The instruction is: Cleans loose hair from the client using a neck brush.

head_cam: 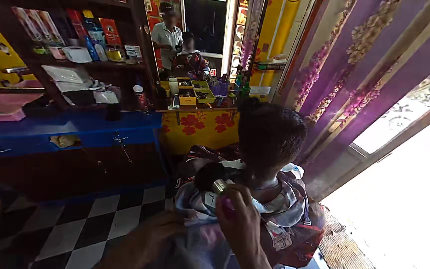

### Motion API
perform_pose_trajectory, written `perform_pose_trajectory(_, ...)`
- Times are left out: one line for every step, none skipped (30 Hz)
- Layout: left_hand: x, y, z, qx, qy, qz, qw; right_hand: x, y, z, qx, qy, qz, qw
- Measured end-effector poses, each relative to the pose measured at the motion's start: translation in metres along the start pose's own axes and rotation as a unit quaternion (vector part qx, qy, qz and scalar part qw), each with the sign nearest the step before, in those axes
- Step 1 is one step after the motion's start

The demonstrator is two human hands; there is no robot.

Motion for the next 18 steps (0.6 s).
perform_pose_trajectory(-0.006,-0.009,0.008,-0.031,0.003,0.0,1.0,0.003,-0.001,-0.007,-0.006,0.002,0.003,1.0)
perform_pose_trajectory(-0.011,-0.016,0.016,-0.068,-0.012,0.0,0.998,-0.008,0.007,-0.007,0.003,0.014,0.024,1.0)
perform_pose_trajectory(-0.016,-0.02,0.024,-0.101,-0.026,0.004,0.995,-0.031,0.022,0.0,0.023,0.031,0.057,0.998)
perform_pose_trajectory(-0.021,-0.02,0.033,-0.128,-0.028,0.019,0.991,-0.061,0.044,0.015,0.051,0.051,0.091,0.993)
perform_pose_trajectory(-0.025,-0.022,0.041,-0.145,-0.015,0.037,0.989,-0.095,0.064,0.032,0.07,0.085,0.108,0.988)
perform_pose_trajectory(-0.024,-0.029,0.05,-0.157,0.006,0.047,0.986,-0.125,0.076,0.051,0.08,0.122,0.123,0.982)
perform_pose_trajectory(-0.018,-0.04,0.061,-0.165,0.025,0.049,0.985,-0.145,0.08,0.066,0.095,0.153,0.144,0.973)
perform_pose_trajectory(-0.01,-0.053,0.071,-0.171,0.031,0.045,0.984,-0.151,0.081,0.077,0.11,0.176,0.16,0.965)
perform_pose_trajectory(-0.003,-0.064,0.077,-0.175,0.03,0.042,0.983,-0.141,0.074,0.079,0.115,0.177,0.16,0.964)
perform_pose_trajectory(0.0,-0.073,0.078,-0.176,0.025,0.037,0.983,-0.115,0.061,0.07,0.117,0.154,0.146,0.97)
perform_pose_trajectory(0.001,-0.079,0.074,-0.165,0.019,0.03,0.986,-0.08,0.045,0.052,0.116,0.124,0.128,0.977)
perform_pose_trajectory(0.002,-0.084,0.068,-0.147,0.004,0.022,0.989,-0.042,0.026,0.03,0.111,0.09,0.111,0.984)
perform_pose_trajectory(0.005,-0.088,0.064,-0.127,-0.016,0.016,0.992,-0.008,0.011,0.01,0.101,0.058,0.088,0.989)
perform_pose_trajectory(0.007,-0.093,0.064,-0.109,-0.039,0.014,0.993,0.014,0.004,-0.004,0.094,0.036,0.072,0.992)
perform_pose_trajectory(0.008,-0.099,0.064,-0.094,-0.064,0.012,0.993,0.019,0.002,-0.013,0.093,0.034,0.073,0.992)
perform_pose_trajectory(0.007,-0.105,0.067,-0.085,-0.081,0.011,0.993,0.007,0.004,-0.016,0.099,0.046,0.101,0.989)
perform_pose_trajectory(0.004,-0.112,0.073,-0.087,-0.09,0.015,0.992,-0.019,0.012,-0.01,0.116,0.071,0.145,0.98)
perform_pose_trajectory(0.001,-0.119,0.081,-0.1,-0.094,0.018,0.99,-0.052,0.02,0.005,0.142,0.105,0.189,0.966)
Point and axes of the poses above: each hand's wrist, its own z-axis away from the middle knuckle, its own x-axis out of the palm, y = z × x, the point moved 6 cm from there along -z, towards the middle knuckle, and after that the axes turned 9 degrees about -y, right-handed, at the moved point
